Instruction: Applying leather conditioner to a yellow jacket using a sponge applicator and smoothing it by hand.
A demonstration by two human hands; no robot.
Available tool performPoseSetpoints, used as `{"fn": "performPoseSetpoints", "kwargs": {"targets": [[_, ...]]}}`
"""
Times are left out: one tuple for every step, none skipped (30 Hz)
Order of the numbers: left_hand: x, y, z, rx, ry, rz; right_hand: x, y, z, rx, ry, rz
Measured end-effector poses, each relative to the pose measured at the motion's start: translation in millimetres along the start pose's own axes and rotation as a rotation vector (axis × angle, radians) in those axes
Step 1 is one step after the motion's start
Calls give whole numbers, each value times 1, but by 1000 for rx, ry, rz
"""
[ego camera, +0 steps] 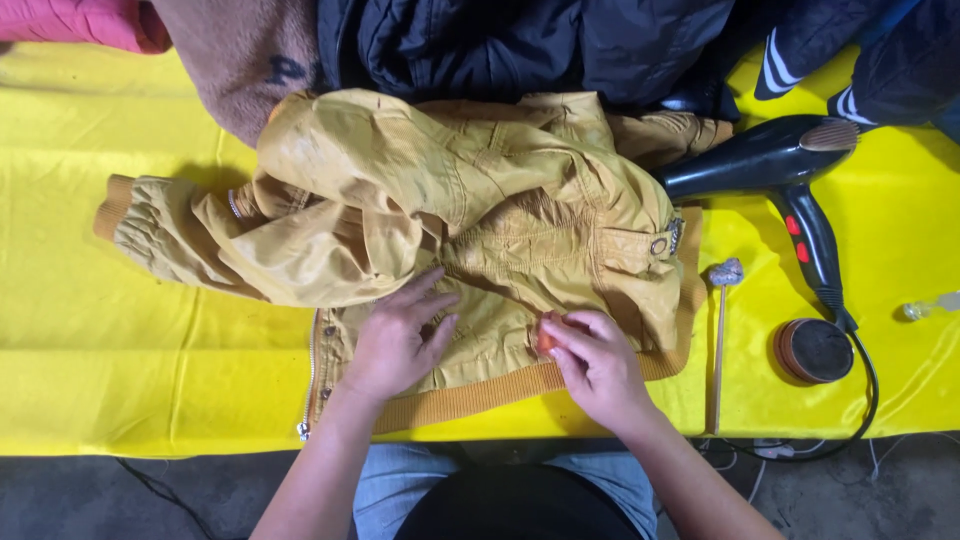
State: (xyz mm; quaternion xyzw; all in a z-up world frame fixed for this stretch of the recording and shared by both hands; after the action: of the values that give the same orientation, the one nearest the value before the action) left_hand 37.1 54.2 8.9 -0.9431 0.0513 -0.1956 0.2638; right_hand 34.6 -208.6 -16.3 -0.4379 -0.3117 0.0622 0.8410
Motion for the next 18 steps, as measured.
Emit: {"fn": "performPoseSetpoints", "kwargs": {"targets": [[-4, -1, -5, -2, -6, 4, 3, 2, -2, 3, 5, 5], [-8, -2, -12, 163, 20, 28, 7, 2, -6, 105, 50, -42], [-11, -2, -19, 326, 47, 53, 10, 1, -10, 207, 95, -90], [-14, 0, -15, 324, 44, 58, 12, 7, -2, 208, 101, -86], [-18, 0, -10, 389, 5, 49, 15, 11, 7, 198, 80, -113], [-21, 0, -5, 454, -33, 40, 18, 16, 16, 188, 60, -139], [-24, 6, 4, 455, -38, 43, 23, 17, 36, 192, 62, -135], [-28, 12, 16, 485, -102, 86, 28, 23, 61, 219, -8, -58], [-32, 19, 29, 515, -166, 128, 34, 28, 86, 247, -79, 19], [-34, 19, 31, 516, -170, 129, 32, 39, 88, 250, -79, 22], [-34, 20, 34, 539, -186, 147, 30, 52, 93, 125, -150, 85], [-34, 21, 38, 561, -202, 166, 28, 66, 98, 0, -221, 148], [-36, 21, 43, 556, -206, 166, 31, 63, 99, -1, -221, 154], [-38, 22, 49, 566, -213, 173, 33, 63, 98, -47, -210, 209], [-40, 23, 54, 578, -220, 182, 34, 62, 99, -92, -198, 263], [-39, 20, 51, 575, -224, 184, 31, 62, 91, -90, -197, 268], [-38, 14, 49, 584, -220, 179, 28, 62, 84, -105, -183, 262], [-36, 8, 45, 592, -216, 174, 26, 62, 76, -119, -169, 255]]}}
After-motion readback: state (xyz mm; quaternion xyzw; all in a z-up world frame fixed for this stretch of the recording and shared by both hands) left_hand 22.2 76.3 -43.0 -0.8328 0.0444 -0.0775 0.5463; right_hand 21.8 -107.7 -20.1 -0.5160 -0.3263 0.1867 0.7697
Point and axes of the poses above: each hand's wrist, its own x-axis towards the middle knuckle, its own y-axis out of the palm, z = x × y, the point moved 5 cm from there along x, towards the middle knuckle, and after that the axes turned 12 degrees about -x, right-handed, at the moved point
